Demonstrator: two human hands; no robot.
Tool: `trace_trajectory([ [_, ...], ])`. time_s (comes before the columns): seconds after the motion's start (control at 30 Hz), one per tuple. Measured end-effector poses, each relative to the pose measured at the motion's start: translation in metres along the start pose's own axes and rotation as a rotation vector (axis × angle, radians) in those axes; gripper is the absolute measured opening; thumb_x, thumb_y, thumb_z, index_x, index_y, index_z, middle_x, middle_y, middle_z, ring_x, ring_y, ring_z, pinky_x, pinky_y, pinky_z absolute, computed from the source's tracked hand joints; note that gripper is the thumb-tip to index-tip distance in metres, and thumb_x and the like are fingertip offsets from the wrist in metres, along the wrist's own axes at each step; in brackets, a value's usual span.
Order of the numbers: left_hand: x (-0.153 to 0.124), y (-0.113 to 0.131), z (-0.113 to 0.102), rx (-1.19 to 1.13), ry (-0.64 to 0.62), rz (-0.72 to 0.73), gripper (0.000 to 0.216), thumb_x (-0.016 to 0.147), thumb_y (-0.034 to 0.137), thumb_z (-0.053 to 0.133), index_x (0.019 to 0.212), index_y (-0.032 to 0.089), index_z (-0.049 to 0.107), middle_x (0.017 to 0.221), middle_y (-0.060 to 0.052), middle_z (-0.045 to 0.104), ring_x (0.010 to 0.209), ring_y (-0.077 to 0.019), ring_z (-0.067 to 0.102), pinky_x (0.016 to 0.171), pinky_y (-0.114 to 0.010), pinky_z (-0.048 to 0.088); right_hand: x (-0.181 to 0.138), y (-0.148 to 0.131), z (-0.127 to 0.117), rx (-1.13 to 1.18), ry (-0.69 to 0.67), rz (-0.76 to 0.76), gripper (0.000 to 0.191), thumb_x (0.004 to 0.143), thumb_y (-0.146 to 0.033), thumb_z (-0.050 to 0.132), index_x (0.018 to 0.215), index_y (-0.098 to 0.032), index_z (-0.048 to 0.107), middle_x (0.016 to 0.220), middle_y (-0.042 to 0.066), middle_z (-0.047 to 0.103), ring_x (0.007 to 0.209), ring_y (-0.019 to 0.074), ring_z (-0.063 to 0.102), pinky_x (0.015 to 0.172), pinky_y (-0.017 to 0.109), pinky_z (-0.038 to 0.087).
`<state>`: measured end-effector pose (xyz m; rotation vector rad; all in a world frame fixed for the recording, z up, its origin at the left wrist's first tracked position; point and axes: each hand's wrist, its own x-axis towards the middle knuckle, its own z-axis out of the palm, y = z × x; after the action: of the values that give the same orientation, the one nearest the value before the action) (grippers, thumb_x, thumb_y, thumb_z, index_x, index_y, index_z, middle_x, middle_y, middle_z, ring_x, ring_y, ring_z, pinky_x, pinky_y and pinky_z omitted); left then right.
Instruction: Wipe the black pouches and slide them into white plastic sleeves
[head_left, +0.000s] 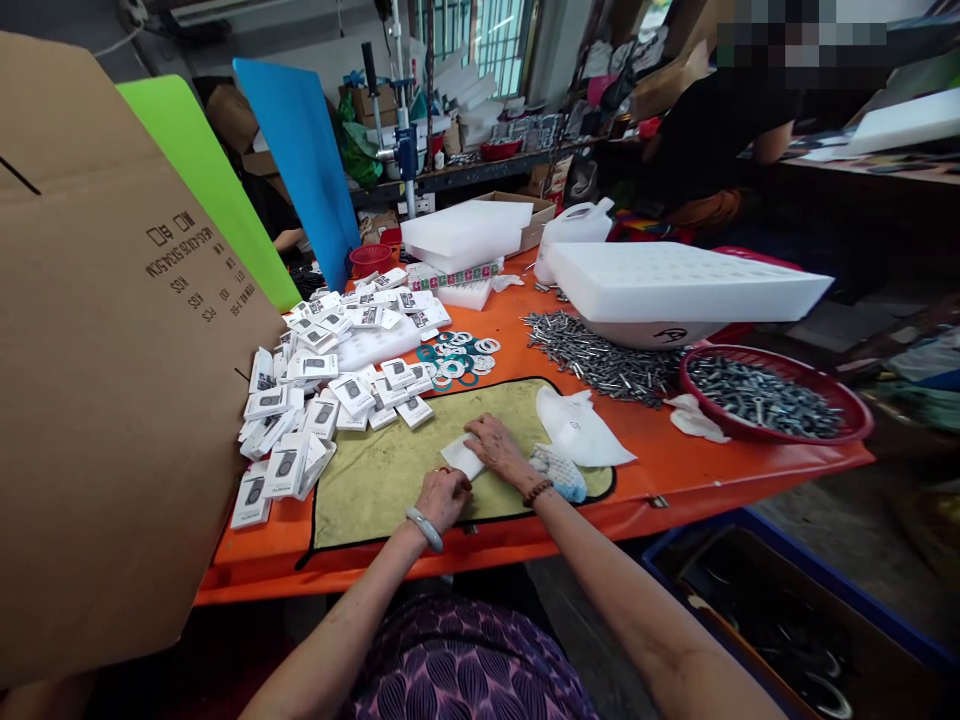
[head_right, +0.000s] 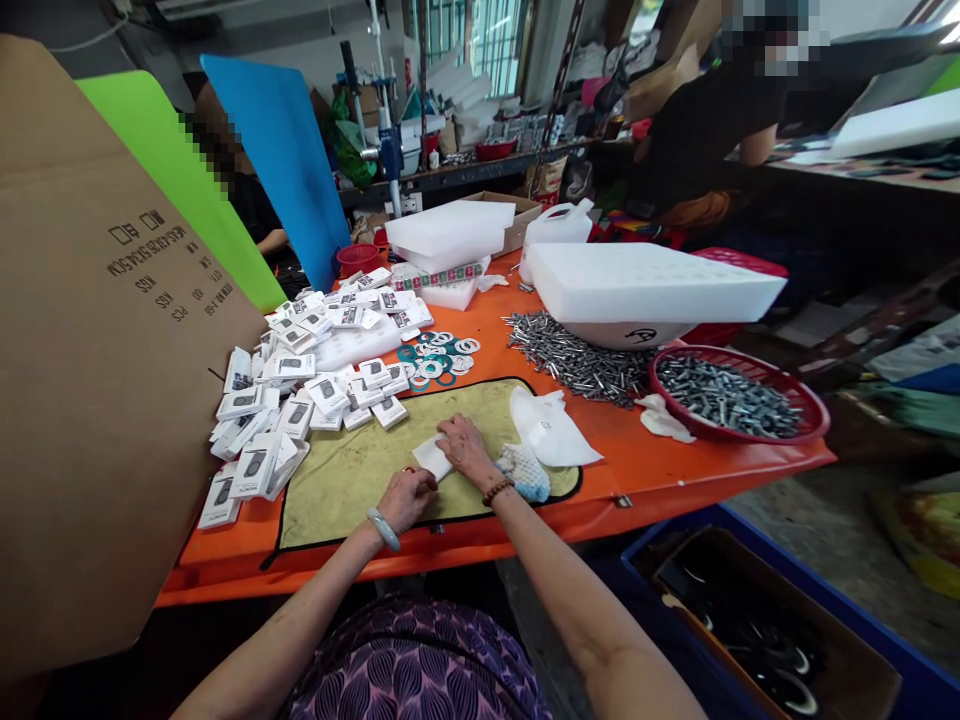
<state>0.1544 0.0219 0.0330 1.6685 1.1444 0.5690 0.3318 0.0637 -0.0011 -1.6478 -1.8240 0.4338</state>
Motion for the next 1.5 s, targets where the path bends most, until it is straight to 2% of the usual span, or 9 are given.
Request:
trace_trajectory([
  [0.13, -0.007, 0.001, -0.005, -0.024, 0.047, -0.018, 0.014, 0.066, 0.009, 0.066, 0.072, 0.022, 0.067, 0.078, -0.005, 0.062, 0.084, -0.0238, 0.056, 0.095, -0.039, 0.038, -0.002, -0.008, -0.004, 0.045, -0.055, 0.006, 0.012, 0.075, -0.011, 0.053, 0.069, -0.018, 0.061, 0.077, 0.005, 0.059, 0.080, 0.0190, 0.053, 0.081, 0.033, 0.043],
  [0.3, -0.021, 0.012, -0.021, -0.284, 0.426, -0.088, 0.026, 0.069, 0.020, 0.072, 0.094, 0.020, 0.065, 0.096, -0.008, 0.062, 0.088, -0.0221, 0.055, 0.090, -0.035, 0.040, -0.022, -0.038, -0.027, 0.209, -0.115, 0.006, 0.008, 0.079, -0.019, 0.052, 0.074, -0.019, 0.059, 0.075, 0.000, 0.062, 0.074, 0.0156, 0.056, 0.071, 0.028, 0.044],
  [0.37, -0.028, 0.021, -0.031, -0.331, 0.487, -0.081, 0.036, 0.065, 0.021, 0.077, 0.099, 0.021, 0.065, 0.104, -0.008, 0.062, 0.093, -0.0225, 0.054, 0.087, -0.033, 0.040, -0.035, -0.056, -0.040, 0.354, -0.139, 0.026, 0.010, 0.081, -0.025, 0.053, 0.077, -0.020, 0.060, 0.076, -0.001, 0.063, 0.074, 0.0156, 0.057, 0.070, 0.028, 0.044],
  [0.43, -0.037, 0.029, -0.040, -0.314, 0.410, -0.047, 0.036, 0.063, 0.021, 0.078, 0.097, 0.020, 0.069, 0.102, -0.008, 0.064, 0.094, -0.0228, 0.055, 0.086, -0.032, 0.041, -0.048, -0.073, -0.049, 0.471, -0.143, 0.065, 0.011, 0.081, -0.029, 0.055, 0.077, -0.021, 0.061, 0.074, -0.001, 0.062, 0.073, 0.0160, 0.057, 0.069, 0.029, 0.043],
  [0.57, -0.057, 0.039, -0.050, -0.278, 0.222, -0.053, 0.009, 0.069, 0.025, 0.073, 0.073, 0.017, 0.072, 0.070, -0.004, 0.065, 0.071, -0.0178, 0.055, 0.073, -0.028, 0.040, -0.066, -0.096, -0.051, 0.622, -0.102, 0.139, 0.012, 0.078, -0.033, 0.061, 0.075, -0.021, 0.060, 0.070, -0.002, 0.059, 0.070, 0.0157, 0.055, 0.068, 0.029, 0.043],
  [0.73, -0.075, 0.039, -0.055, -0.468, 0.167, -0.128, 0.037, 0.069, 0.051, 0.071, 0.067, 0.014, 0.067, 0.058, 0.001, 0.056, 0.058, -0.0115, 0.044, 0.059, -0.024, 0.035, -0.080, -0.112, -0.037, 0.937, -0.176, 0.286, 0.031, 0.070, -0.042, 0.070, 0.091, -0.021, 0.061, 0.074, -0.001, 0.062, 0.067, 0.0152, 0.054, 0.062, 0.027, 0.044],
  [0.87, -0.084, 0.037, -0.057, -0.606, 0.161, -0.193, 0.048, 0.064, 0.061, 0.071, 0.065, 0.013, 0.065, 0.058, 0.002, 0.054, 0.058, -0.0095, 0.043, 0.058, -0.023, 0.034, -0.087, -0.126, -0.033, 1.046, -0.246, 0.358, 0.033, 0.069, -0.049, 0.071, 0.078, -0.020, 0.060, 0.064, -0.003, 0.055, 0.058, 0.0118, 0.047, 0.055, 0.025, 0.039],
  [1.1, -0.092, 0.039, -0.056, -0.669, 0.207, -0.211, 0.046, 0.054, 0.052, 0.082, 0.073, 0.012, 0.068, 0.058, 0.001, 0.058, 0.056, -0.0091, 0.045, 0.056, -0.022, 0.035, -0.092, -0.138, -0.030, 1.103, -0.224, 0.358, 0.040, 0.063, -0.054, 0.076, 0.076, -0.020, 0.059, 0.066, -0.002, 0.054, 0.061, 0.0122, 0.046, 0.058, 0.025, 0.040],
  [1.5, -0.097, 0.043, -0.045, -0.864, 0.165, -0.268, 0.048, 0.056, 0.053, 0.081, 0.064, 0.013, 0.056, 0.055, 0.005, 0.048, 0.052, -0.0049, 0.037, 0.052, -0.020, 0.029, -0.109, -0.129, -0.023, 1.039, -0.343, 0.377, 0.046, 0.075, -0.060, 0.064, 0.063, -0.018, 0.049, 0.057, -0.005, 0.041, 0.055, 0.0084, 0.032, 0.052, 0.023, 0.025],
])
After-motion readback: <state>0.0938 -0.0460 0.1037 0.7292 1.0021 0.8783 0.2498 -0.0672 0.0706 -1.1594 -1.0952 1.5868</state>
